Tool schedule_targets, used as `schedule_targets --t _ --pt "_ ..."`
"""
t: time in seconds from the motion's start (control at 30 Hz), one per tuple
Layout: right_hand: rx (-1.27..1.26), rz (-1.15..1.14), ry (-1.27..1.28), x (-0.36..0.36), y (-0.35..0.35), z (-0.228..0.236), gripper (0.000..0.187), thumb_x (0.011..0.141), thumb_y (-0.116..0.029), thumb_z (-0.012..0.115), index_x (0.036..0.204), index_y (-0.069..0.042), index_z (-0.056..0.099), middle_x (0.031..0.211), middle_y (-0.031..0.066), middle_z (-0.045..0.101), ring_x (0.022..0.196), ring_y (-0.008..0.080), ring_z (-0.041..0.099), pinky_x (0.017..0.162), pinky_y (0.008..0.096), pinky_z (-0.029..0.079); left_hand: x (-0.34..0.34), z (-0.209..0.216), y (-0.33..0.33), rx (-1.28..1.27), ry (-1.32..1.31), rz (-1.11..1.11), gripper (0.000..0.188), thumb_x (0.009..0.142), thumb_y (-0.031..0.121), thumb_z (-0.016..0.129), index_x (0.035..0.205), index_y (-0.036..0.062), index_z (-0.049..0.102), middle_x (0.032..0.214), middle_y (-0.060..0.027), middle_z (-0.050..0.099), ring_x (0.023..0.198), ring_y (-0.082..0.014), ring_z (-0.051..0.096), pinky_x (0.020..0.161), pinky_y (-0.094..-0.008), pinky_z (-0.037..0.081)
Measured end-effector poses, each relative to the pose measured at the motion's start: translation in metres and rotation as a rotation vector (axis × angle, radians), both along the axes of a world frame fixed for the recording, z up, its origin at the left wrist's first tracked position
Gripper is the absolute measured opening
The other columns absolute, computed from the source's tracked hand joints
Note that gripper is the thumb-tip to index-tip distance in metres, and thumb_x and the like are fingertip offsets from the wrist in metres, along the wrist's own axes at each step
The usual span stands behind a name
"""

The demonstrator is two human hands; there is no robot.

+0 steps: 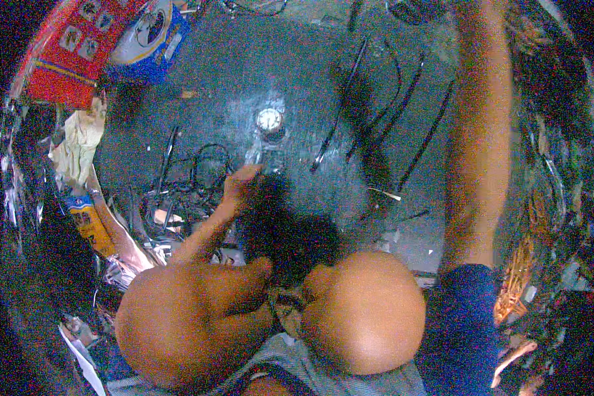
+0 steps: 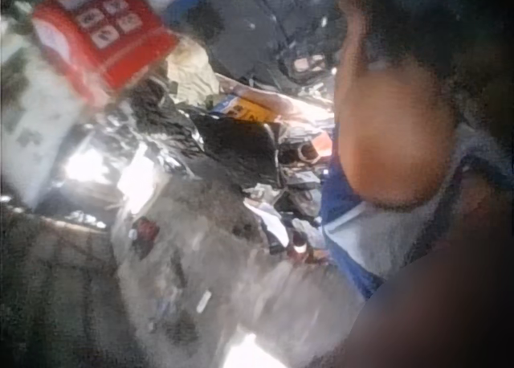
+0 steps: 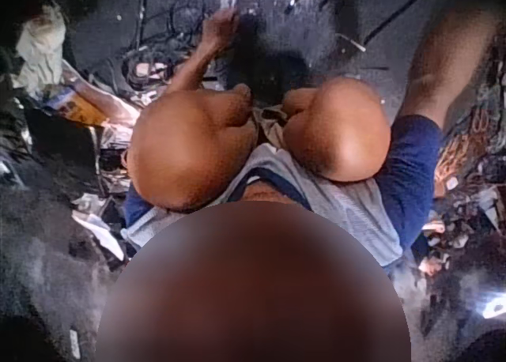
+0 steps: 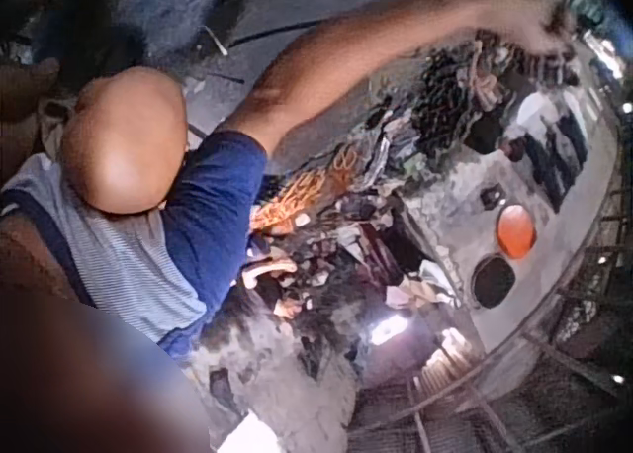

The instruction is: The person sits on the floor and repeatedly strips the black outer insulation from thin cables using a small cylindrical tool. They pull the insulation off by hand and place the stripped cables into a pile on the floor.

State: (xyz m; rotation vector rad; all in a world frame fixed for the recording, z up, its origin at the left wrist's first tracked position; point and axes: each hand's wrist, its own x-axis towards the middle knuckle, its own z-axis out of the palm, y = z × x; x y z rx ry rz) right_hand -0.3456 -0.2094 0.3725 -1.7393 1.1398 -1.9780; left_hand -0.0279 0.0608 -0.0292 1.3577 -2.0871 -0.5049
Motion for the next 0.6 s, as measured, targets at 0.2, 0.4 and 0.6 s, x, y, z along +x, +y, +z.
schedule_targets --t 0.2,0.4,0.6 --pt "0.136 -0.243 0.240 0.038 0.107 -0.197 0.015 0.082 -0.007 0.070 0.084 -0.007 0.055 0.074 -0.0017 0.057 0.065 0.0068 0.050 0.063 0.0225 0.043 0.025 0.023 0.041 0.199 -0.339 -0.040 0.027 0.083 0.023 0.064 0.108 0.0130 0.060 0.106 -0.0116 0.058 0.081 -0.0311 0.065 0.064 -0.0429 0.053" --pt "0.869 0.061 0.424 0.082 0.258 -0.359 0.014 0.079 -0.009 0.068 0.086 -0.004 0.057 0.077 0.0108 0.062 0.069 0.0210 0.061 0.066 0.0332 0.049 0.013 0.033 0.052 0.285 -0.450 0.002 0.016 0.081 0.018 0.063 0.091 0.0071 0.057 0.091 -0.0094 0.058 0.083 -0.0280 0.064 0.060 -0.0432 0.053" --pt "0.925 0.152 0.474 0.087 0.223 -0.346 0.045 0.073 -0.015 0.072 0.111 -0.004 0.052 0.111 0.0182 0.057 0.104 0.0363 0.056 0.087 0.0430 0.047 0.005 0.040 0.050 0.178 -0.555 0.023 0.009 0.079 0.016 0.059 0.081 0.0077 0.060 0.080 -0.0080 0.059 0.088 -0.0251 0.063 0.063 -0.0401 0.051"
